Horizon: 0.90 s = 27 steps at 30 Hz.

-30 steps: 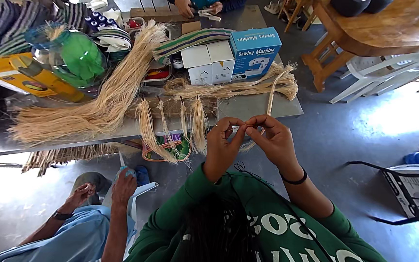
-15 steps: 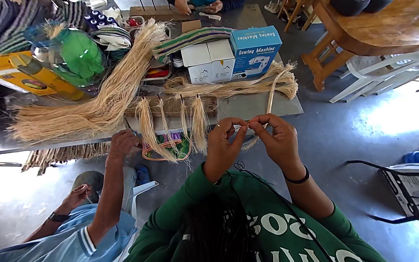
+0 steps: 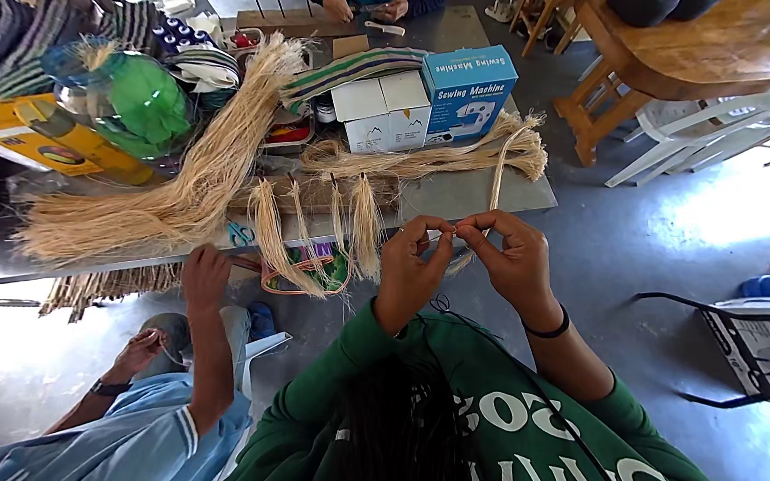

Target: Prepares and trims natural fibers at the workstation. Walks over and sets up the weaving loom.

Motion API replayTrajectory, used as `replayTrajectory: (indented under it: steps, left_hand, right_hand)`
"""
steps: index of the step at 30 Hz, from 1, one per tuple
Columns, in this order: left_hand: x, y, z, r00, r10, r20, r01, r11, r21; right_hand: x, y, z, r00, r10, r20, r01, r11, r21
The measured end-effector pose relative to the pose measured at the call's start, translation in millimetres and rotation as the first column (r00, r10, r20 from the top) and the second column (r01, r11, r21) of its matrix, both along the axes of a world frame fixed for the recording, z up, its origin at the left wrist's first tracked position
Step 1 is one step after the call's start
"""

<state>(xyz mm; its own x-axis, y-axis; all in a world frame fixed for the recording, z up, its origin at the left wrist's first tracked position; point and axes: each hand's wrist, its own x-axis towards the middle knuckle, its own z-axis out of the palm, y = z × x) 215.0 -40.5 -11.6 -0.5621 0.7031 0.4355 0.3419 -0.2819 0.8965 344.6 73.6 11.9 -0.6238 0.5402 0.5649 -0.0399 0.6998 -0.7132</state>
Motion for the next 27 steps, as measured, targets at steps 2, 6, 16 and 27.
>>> replayTrajectory:
  steps: [2,6,16,27]
  left_hand:
    - [0,0,0,1.000,0.010,-0.009,-0.010,1.000,-0.005]
    - [0,0,0,1.000,0.011,0.001,-0.011,1.000,-0.023]
    - [-6,1,2,0.991,-0.115,-0.062,0.111,0.992,-0.062]
    - [7,-2,11,0.994,-0.107,0.021,0.109,0.987,-0.121]
  right_hand:
    - [1,0,1,1.000,0.001,0.003,-0.001,1.000,0.003]
    - [1,2,2,1.000,0.003,-0.009,-0.003,1.000,0.008]
    - [3,6,1,1.000,-0.002,0.027,0.001,0.998,0.058]
    - [1,6,-9,0.996,-0.079,0.044,0.068,0.975,0.213]
